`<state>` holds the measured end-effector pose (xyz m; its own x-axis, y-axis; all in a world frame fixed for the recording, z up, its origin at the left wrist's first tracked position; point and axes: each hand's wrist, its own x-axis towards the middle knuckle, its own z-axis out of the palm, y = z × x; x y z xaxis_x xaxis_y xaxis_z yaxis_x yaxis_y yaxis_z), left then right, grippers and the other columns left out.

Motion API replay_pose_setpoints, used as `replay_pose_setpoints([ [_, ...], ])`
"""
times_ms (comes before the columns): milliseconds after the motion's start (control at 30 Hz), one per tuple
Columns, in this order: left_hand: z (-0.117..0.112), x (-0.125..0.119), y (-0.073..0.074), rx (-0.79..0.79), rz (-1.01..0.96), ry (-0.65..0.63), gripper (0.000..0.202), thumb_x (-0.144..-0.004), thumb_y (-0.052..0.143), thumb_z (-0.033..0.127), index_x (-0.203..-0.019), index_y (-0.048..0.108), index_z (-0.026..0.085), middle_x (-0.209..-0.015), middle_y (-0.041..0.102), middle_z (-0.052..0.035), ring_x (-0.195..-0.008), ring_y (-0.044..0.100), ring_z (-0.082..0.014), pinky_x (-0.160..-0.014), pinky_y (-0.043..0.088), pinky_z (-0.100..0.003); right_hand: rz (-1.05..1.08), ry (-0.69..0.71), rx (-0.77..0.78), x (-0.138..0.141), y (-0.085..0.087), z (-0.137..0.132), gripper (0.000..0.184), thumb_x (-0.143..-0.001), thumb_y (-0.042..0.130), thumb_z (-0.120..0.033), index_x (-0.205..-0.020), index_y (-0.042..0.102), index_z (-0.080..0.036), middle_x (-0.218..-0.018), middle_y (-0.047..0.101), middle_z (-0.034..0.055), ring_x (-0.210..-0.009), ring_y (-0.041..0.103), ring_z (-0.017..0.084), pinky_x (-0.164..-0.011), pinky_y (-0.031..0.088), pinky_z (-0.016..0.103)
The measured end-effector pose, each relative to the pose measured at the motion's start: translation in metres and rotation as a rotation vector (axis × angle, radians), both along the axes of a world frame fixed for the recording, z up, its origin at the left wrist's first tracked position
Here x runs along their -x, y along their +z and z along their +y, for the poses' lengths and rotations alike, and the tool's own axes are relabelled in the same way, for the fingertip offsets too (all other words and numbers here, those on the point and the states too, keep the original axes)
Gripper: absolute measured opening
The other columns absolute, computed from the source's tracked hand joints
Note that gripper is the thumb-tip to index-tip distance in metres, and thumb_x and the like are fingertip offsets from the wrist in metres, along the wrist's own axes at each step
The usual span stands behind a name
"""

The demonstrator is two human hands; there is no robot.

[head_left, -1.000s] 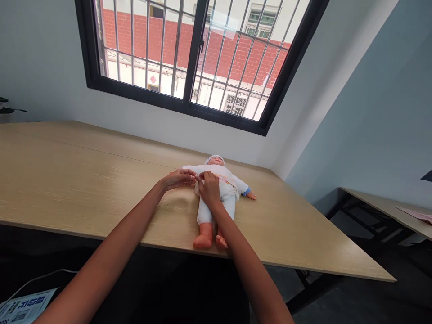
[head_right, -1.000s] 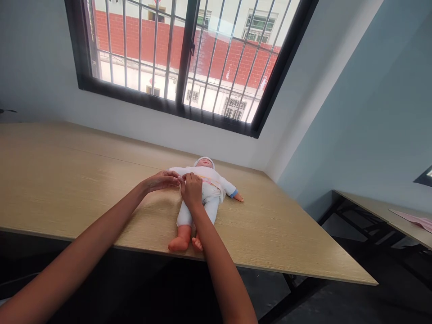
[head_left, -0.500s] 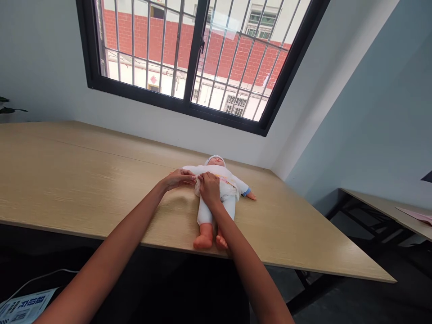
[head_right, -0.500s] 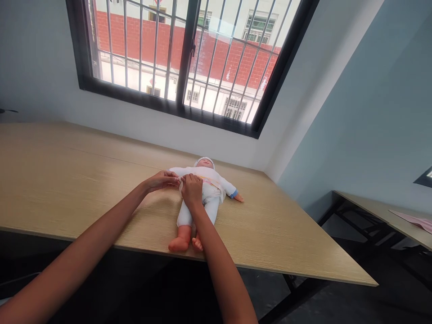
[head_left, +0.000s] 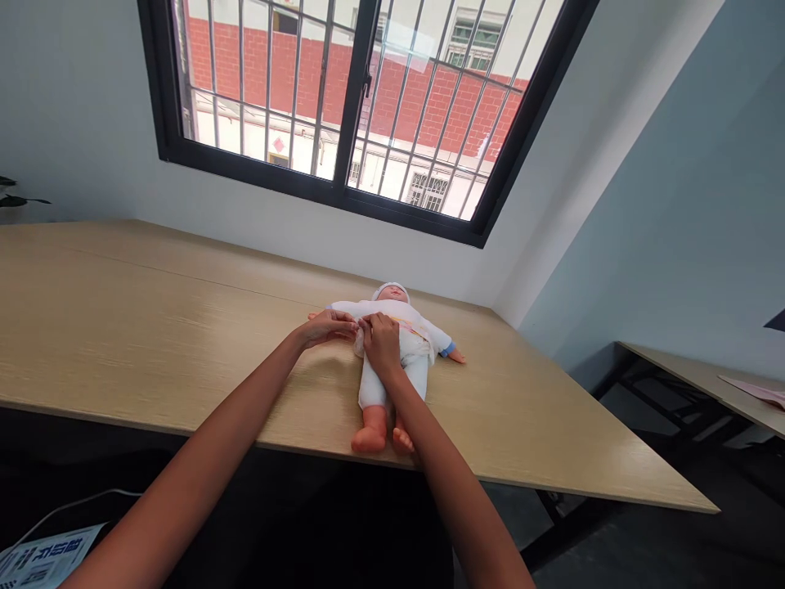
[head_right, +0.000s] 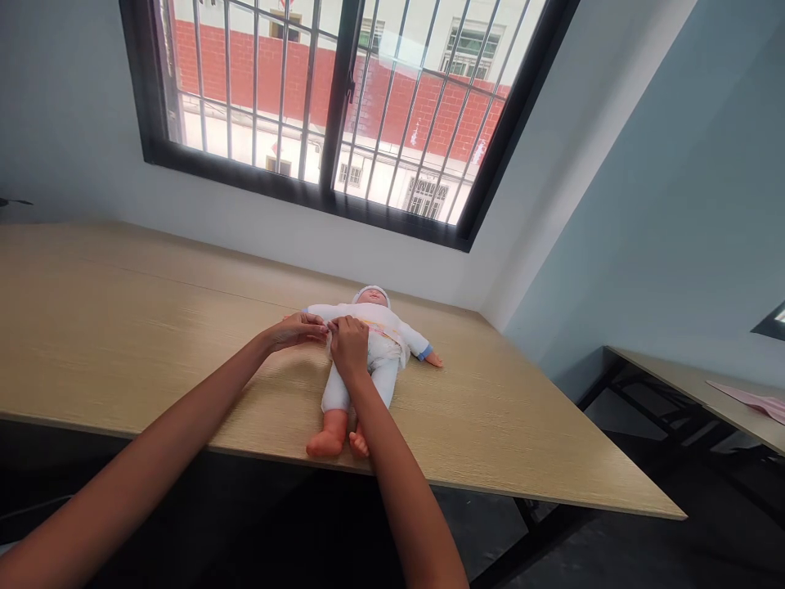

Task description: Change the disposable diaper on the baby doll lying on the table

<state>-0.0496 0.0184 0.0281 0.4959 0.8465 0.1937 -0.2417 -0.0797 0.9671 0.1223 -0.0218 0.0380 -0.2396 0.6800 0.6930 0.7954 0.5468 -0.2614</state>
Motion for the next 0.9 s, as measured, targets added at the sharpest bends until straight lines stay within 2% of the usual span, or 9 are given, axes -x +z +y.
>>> replay_pose_setpoints([
  [133,-0.0005,0.0009,0.0000,-0.005,0.002,0.005,0.029,-0.062,0.090,0.029,-0.083,0.077,0.014,-0.087,0.075,-0.0061,-0.083,0.065,-0.0160,-0.084,0.050,-0.032,0.045,0.008,-0.009,-0.0009,0.0000,-0.0004,0.018,-0.097,0.051,-0.029,-0.086,0.060,-0.020,-0.093,0.068,0.0055,-0.092,0.057,0.021,-0.092,0.037,0.035],
  [367,-0.0022,0.0012,0.0028,-0.027,-0.015,-0.008,0.034,-0.062,0.090,0.026,-0.090,0.074,0.016,-0.087,0.074,-0.0048,-0.084,0.067,-0.0168,-0.084,0.050,-0.033,0.052,0.013,0.004,-0.0019,0.0034,-0.0039,0.013,-0.094,0.054,-0.021,-0.081,0.057,-0.021,-0.091,0.067,0.0036,-0.089,0.057,0.019,-0.092,0.037,0.034],
  [700,-0.0025,-0.0002,0.0005,-0.035,-0.021,-0.037,0.028,-0.063,0.090,0.024,-0.082,0.072,0.015,-0.081,0.072,-0.0025,-0.080,0.066,-0.0144,-0.085,0.049,-0.031,0.019,-0.030,-0.005,-0.0021,0.0028,-0.0024,0.012,-0.087,0.059,-0.015,-0.076,0.056,-0.020,-0.087,0.064,0.0006,-0.086,0.056,0.017,-0.087,0.036,0.031],
  [900,-0.0038,-0.0017,0.0012,-0.035,-0.033,-0.038,0.029,-0.063,0.090,0.025,-0.084,0.072,0.015,-0.081,0.073,-0.0031,-0.080,0.067,-0.0154,-0.085,0.049,-0.032,0.063,0.008,0.005,-0.0030,0.0013,-0.0020,0.010,-0.088,0.058,-0.016,-0.079,0.056,-0.019,-0.088,0.065,0.0004,-0.087,0.058,0.017,-0.088,0.036,0.031],
])
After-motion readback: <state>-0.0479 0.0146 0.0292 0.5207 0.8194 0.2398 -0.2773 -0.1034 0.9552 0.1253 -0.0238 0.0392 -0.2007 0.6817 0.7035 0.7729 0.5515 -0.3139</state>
